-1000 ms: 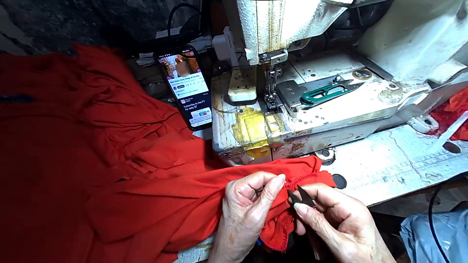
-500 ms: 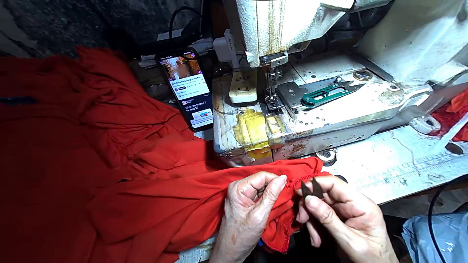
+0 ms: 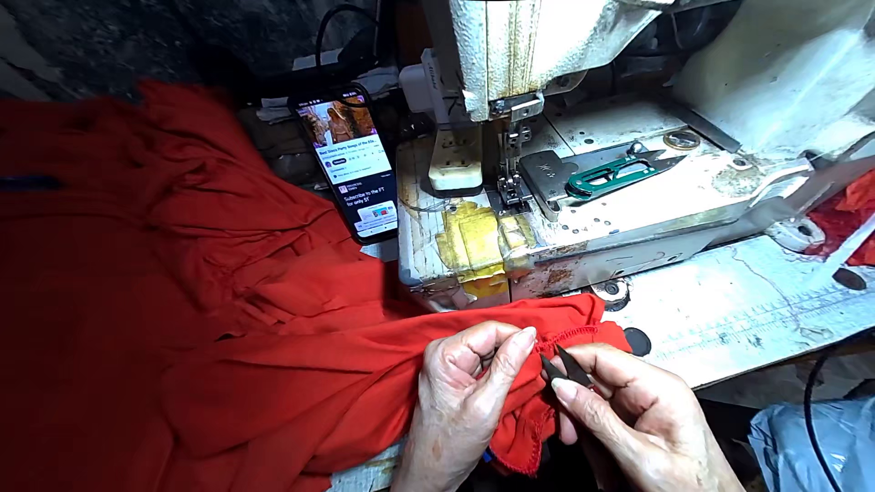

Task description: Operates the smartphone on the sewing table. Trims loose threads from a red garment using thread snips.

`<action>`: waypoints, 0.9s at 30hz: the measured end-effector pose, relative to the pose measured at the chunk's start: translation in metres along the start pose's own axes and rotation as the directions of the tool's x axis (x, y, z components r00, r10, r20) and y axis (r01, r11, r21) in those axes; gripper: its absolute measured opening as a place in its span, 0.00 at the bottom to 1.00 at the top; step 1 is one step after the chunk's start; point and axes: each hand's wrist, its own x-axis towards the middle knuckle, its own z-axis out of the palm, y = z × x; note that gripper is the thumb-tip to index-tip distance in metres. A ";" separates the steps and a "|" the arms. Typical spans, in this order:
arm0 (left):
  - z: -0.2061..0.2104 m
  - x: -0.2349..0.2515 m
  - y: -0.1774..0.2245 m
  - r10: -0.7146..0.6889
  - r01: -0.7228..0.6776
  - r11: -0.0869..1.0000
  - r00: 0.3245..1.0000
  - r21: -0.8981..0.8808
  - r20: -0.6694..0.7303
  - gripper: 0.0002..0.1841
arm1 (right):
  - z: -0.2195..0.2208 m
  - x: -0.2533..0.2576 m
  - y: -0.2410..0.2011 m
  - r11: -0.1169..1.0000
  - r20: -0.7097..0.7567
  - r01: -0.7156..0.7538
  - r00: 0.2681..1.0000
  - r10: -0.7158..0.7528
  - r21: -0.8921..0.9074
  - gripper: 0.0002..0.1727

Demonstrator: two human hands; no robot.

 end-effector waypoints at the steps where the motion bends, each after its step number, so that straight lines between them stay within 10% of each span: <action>1: 0.000 0.000 -0.001 0.005 -0.005 1.000 1.000 0.000 0.001 0.11 | 0.000 0.000 0.000 1.000 0.003 0.005 1.000 -0.005 -0.005 0.08; 19: -0.004 0.001 -0.001 0.005 -0.003 0.999 1.000 -0.048 0.030 0.11 | 0.011 0.000 0.013 0.988 -0.039 0.102 0.994 -0.098 0.119 0.07; 24: -0.002 0.000 -0.002 0.016 -0.016 1.000 1.000 -0.023 0.018 0.12 | 0.012 0.002 0.006 0.989 -0.066 0.100 0.992 -0.108 -0.107 0.09; 27: -0.005 0.001 -0.001 0.000 0.001 0.999 0.999 -0.036 0.039 0.12 | 0.009 0.005 0.003 0.984 -0.010 0.012 1.000 -0.011 0.177 0.06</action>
